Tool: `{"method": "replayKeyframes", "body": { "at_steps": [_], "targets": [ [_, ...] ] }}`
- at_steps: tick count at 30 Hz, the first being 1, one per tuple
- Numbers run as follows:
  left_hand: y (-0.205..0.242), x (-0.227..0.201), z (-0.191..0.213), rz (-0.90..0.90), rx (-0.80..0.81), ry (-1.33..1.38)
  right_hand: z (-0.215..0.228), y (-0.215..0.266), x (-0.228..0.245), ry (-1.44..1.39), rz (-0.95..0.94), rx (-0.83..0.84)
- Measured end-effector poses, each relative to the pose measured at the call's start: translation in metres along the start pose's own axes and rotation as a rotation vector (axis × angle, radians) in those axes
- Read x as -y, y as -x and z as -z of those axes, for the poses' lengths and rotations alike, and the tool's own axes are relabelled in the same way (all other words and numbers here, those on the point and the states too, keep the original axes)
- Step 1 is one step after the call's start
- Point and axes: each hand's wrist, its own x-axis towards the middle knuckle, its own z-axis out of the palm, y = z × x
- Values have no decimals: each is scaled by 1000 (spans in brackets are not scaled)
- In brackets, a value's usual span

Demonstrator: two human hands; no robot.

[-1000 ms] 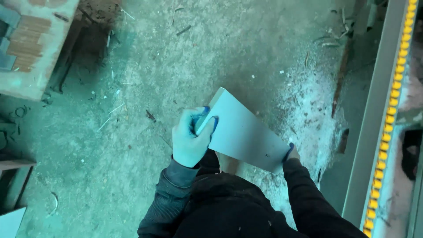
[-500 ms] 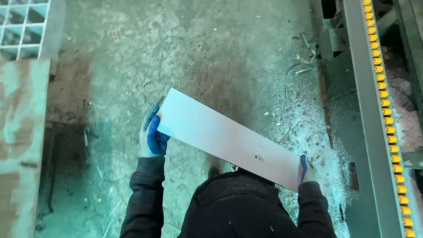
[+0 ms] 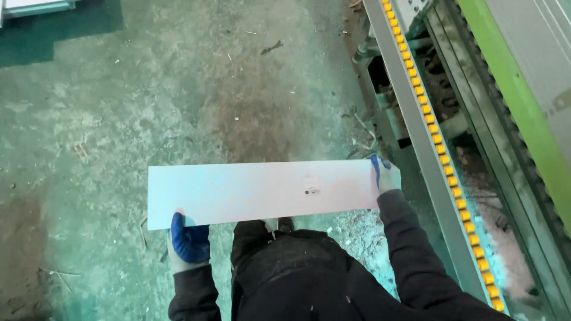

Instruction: Feeding wooden panels into an edge banding machine and retrieving them after processing.

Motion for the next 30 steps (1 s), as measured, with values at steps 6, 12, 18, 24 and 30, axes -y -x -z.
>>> {"method": "replayKeyframes", "body": {
  "at_steps": [6, 12, 18, 24, 30],
  "targets": [
    [-177, 14, -79, 15, 63, 164, -146, -137, 148, -95, 1, 122],
    [-409, 23, -173, 66, 105, 383, -281, -220, 212, -59, -21, 151],
    [-625, -17, -406, 180, 159, 139, -347, -298, 341, -364, -497, 97],
    [-799, 34, -669, 374, 222, -174, -386, -471, 389, -970, -429, -221],
    [-806, 125, -950, 314, 422, -292, -362, -656, 412, -267, -264, -396]
  ]
}}
